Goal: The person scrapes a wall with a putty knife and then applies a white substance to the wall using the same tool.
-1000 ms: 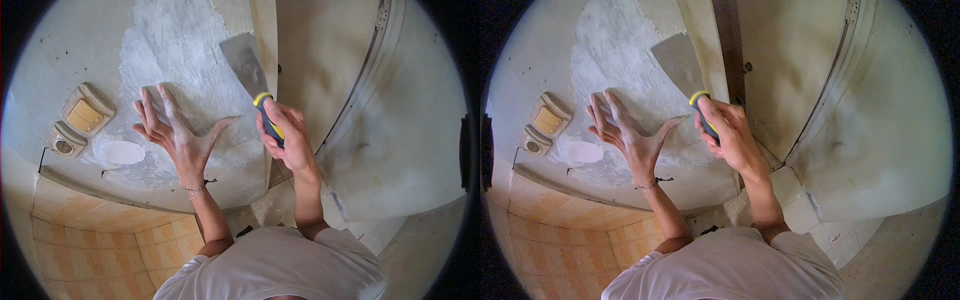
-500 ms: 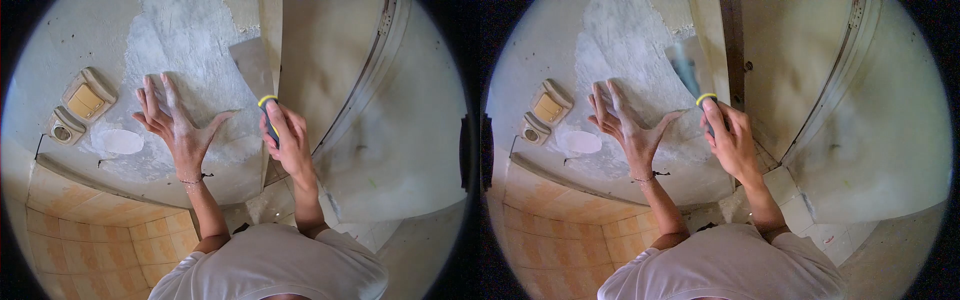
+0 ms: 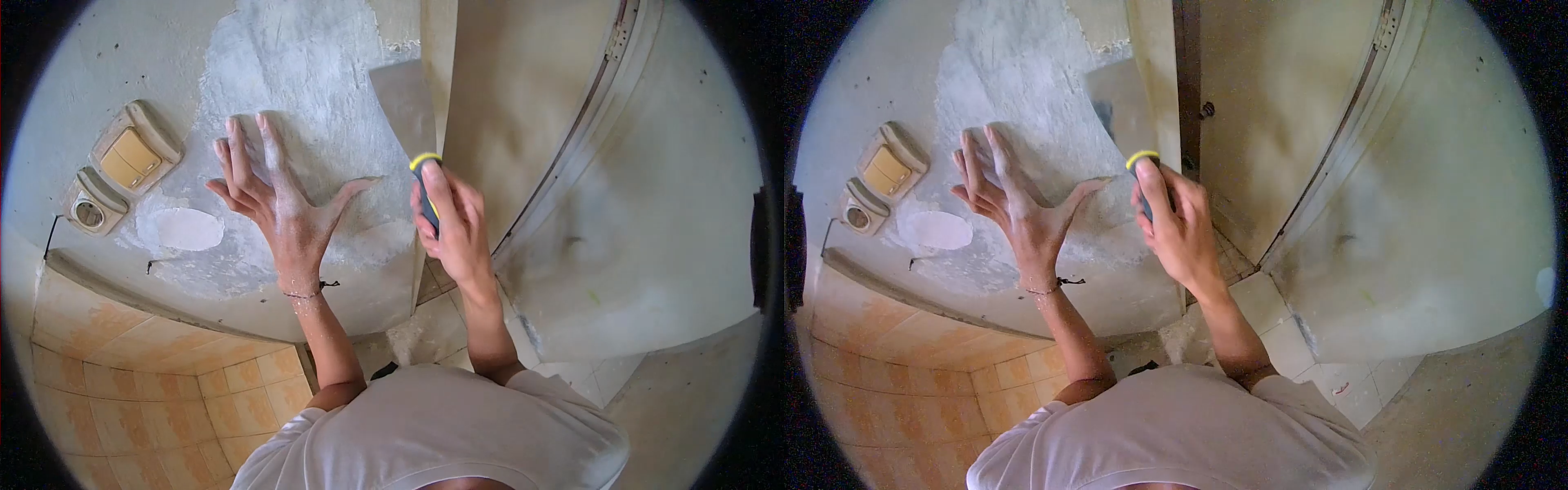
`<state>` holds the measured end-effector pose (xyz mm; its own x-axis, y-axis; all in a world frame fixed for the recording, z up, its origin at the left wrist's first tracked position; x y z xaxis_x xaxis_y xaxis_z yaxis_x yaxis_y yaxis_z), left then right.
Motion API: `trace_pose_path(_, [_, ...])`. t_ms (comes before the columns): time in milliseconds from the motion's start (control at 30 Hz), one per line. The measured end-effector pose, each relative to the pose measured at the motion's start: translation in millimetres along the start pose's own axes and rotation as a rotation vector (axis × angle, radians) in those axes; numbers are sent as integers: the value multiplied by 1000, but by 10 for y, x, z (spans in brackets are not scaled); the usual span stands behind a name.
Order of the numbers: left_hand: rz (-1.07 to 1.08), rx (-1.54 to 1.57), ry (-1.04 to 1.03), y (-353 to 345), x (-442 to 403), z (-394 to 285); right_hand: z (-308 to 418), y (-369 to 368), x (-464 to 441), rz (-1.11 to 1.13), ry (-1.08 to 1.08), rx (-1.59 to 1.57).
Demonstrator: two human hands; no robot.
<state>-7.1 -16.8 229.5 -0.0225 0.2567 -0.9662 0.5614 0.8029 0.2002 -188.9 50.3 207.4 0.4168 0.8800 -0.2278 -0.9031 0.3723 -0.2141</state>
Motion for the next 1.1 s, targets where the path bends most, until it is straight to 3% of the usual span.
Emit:
trace_pose_path(167, [13,4,11,2,17,2,44,-97,-94,44,-47,-9])
trace_pose_path(433, [18,-15,-7,5,5,19,122,-135,-234,-31,121,54])
trace_pose_path(600, [2,-7,-8,3,11,22,151,-135,-78,19,59,23])
trace_pose_path(667, [-12,-6,-2,-10,-10,32,39,-90,-20,-44,-62,31])
trace_pose_path(933, [-25,4,-18,-6,10,28,-33,-53,-21,57,-11,55])
trace_pose_path(1000, [-27,7,-9,1,11,21,47,-104,23,-149,151,70])
trace_pose_path(1067, [-26,12,-5,6,3,12,81,-81,-73,-121,246,107])
trace_pose_path(1100, [-25,13,-6,12,1,12,120,-111,-166,-115,503,239])
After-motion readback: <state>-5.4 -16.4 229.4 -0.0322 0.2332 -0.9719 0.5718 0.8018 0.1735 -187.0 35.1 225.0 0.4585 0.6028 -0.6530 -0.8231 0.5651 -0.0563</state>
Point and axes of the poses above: each hand's wrist, its own x-axis away from the middle knuckle, its own y-axis out of the back of the hand, z = x × y, the point moved 4 cm from there along -x, towards the middle knuckle, and after that the axes turned 9 degrees about -z, right-handed, at the moved point
